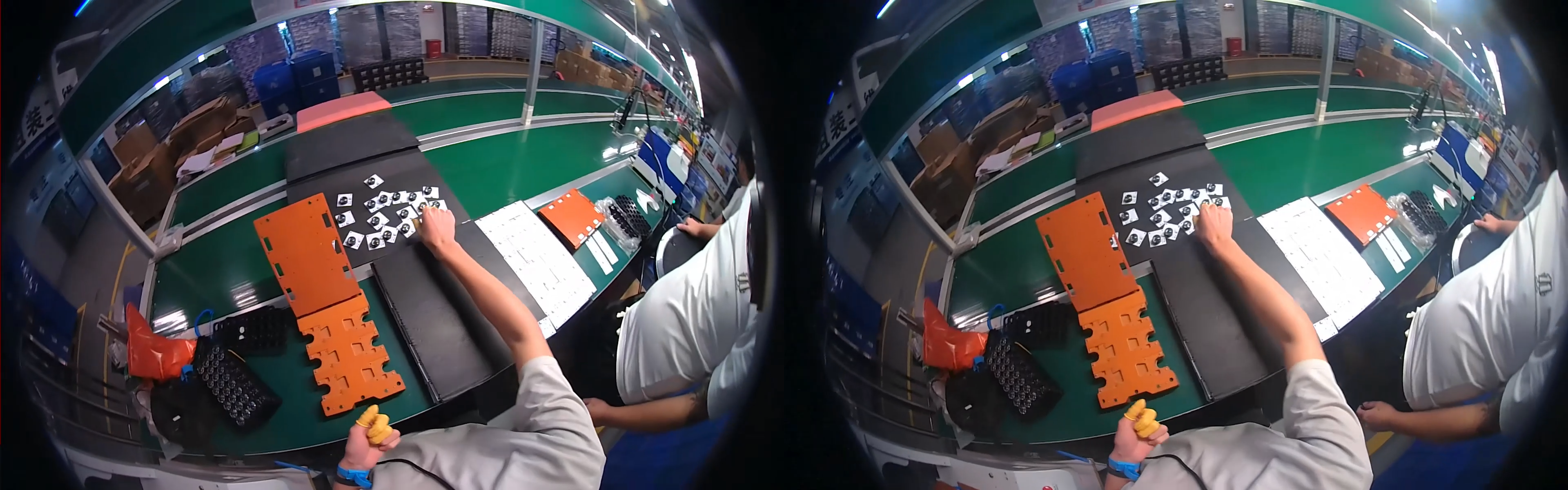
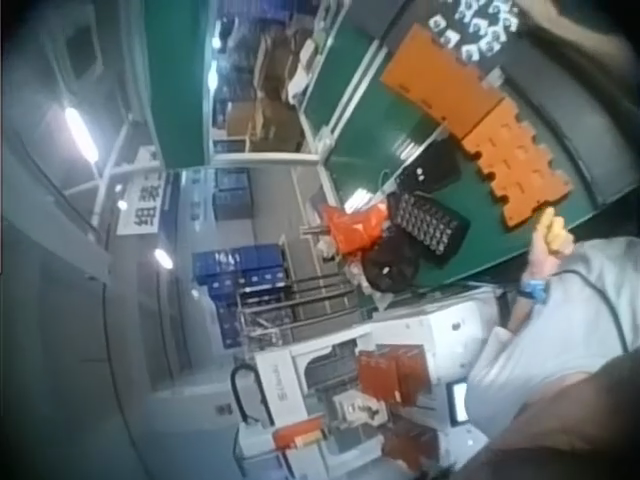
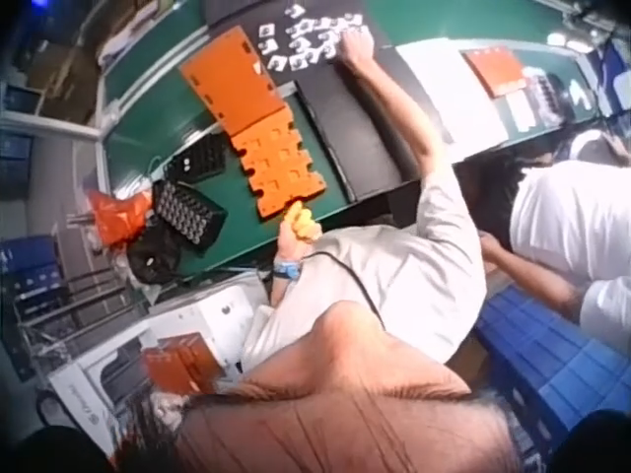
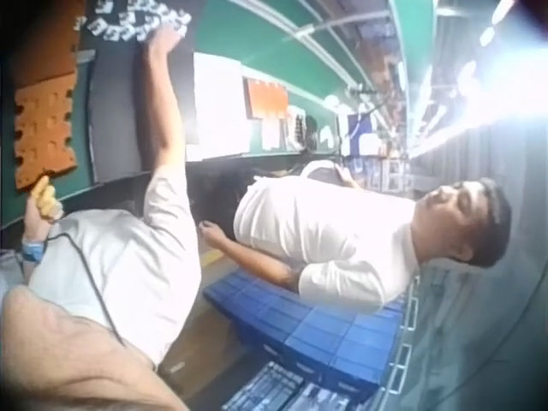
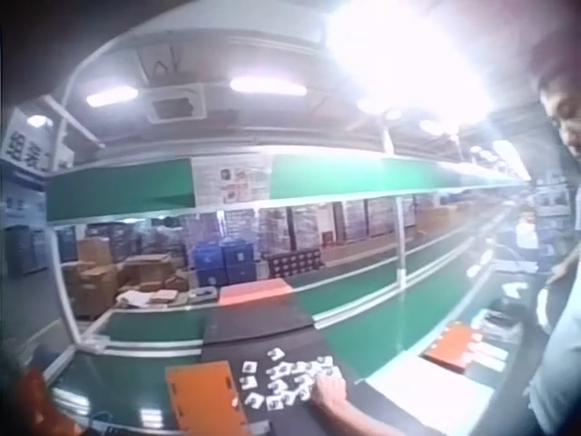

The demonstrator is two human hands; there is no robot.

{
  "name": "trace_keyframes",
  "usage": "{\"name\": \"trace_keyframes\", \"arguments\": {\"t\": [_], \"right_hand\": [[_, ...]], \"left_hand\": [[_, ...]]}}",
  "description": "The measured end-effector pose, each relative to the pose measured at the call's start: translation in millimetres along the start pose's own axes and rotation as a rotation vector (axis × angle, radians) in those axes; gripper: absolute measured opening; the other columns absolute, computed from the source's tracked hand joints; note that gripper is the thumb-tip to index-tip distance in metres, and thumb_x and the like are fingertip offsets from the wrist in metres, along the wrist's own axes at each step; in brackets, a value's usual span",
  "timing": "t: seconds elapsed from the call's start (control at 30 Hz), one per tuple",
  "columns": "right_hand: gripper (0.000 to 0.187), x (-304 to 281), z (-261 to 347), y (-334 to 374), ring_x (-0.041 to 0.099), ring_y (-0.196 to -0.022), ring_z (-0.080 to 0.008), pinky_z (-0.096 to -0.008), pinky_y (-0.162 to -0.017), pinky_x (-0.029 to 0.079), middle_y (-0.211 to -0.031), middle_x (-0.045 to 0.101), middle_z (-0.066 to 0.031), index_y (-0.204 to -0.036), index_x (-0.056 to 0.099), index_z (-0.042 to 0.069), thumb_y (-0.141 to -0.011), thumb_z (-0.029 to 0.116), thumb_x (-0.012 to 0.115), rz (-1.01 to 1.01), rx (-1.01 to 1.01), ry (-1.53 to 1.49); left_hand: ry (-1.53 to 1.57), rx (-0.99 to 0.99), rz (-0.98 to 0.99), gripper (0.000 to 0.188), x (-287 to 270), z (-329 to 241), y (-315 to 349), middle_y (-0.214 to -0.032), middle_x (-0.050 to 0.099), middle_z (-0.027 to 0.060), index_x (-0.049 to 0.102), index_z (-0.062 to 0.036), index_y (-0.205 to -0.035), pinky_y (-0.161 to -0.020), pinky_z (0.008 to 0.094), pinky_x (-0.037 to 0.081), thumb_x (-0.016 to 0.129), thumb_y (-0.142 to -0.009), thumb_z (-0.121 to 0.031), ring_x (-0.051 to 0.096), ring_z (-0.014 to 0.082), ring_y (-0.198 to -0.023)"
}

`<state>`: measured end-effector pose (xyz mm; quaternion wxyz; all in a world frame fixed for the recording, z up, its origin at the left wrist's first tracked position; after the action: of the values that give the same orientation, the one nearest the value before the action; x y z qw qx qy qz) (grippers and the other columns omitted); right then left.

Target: Picking small white electronic parts and placing them into the slots of an orange assembly tray at a workstation.

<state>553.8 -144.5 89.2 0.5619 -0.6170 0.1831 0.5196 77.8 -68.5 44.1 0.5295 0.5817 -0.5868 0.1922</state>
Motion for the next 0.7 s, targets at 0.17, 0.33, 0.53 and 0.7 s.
{"name": "trace_keyframes", "arguments": {"t": [0.17, 0.33, 0.53, 0.7], "right_hand": [[0.034, -64.6, -65.1, 43.1, 0.057, -0.1, -0.0309, -0.0422, -0.087, 0.044, -0.104, 0.061, -0.0136, -0.104, 0.062, 0.004, -0.086, 0.033, 0.069, -0.162, -0.14, -0.076], [0.08, -53.4, -136.6, 80.1, 0.033, -0.142, -0.0357, -0.0496, -0.115, 0.025, -0.15, 0.038, -0.0222, -0.145, 0.038, -0.004, -0.092, 0.054, 0.055, 0.132, -0.052, 0.018], [0.093, -30.6, -140.6, 94.7, 0.015, -0.15, -0.0355, -0.0543, -0.121, 0.012, -0.159, 0.023, -0.0235, -0.15, 0.026, -0.007, -0.095, 0.066, 0.039, 0.345, 0.116, 0.013], [0.085, -29.4, -115.4, 99.5, 0.02, -0.149, -0.0367, -0.0513, -0.12, 0.016, -0.157, 0.027, -0.0243, -0.149, 0.028, -0.008, -0.098, 0.059, 0.04, 0.28, 0.031, -0.051]], "left_hand": [[-0.132, -0.146, 0.045, 0.053, 14.7, 20.0, -6.9, -0.054, 0.022, -0.0024, 0.028, -0.0144, -0.061, -0.052, 0.0278, 0.021, 0.036, -0.105, -0.043, 0.023, 0.0126, -0.053], [-0.178, -0.155, 0.05, 0.052, 20.4, 22.6, -5.5, -0.055, 0.023, -0.002, 0.028, -0.0139, -0.062, -0.052, 0.0279, 0.021, 0.035, -0.106, -0.042, 0.023, 0.0129, -0.053], [-0.16, -0.106, 0.001, 0.051, 19.4, 25.0, -6.5, -0.056, 0.022, -0.002, 0.031, -0.0137, -0.063, -0.052, 0.0284, 0.021, 0.036, -0.105, -0.04, 0.024, 0.0132, -0.053], [-0.068, -0.061, -0.006, 0.047, 19.6, 31.4, -5.8, -0.057, 0.022, -0.0025, 0.031, -0.0139, -0.064, -0.052, 0.0283, 0.021, 0.037, -0.105, -0.037, 0.023, 0.013, -0.054]]}}
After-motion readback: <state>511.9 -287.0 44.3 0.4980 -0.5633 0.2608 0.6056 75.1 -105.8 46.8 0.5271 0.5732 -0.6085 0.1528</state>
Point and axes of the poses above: each hand's wrist, its own y-axis away from the middle knuckle, its own x-axis out of the palm, z = x × y, the point moved 5 cm from there along -y, towards the middle knuckle
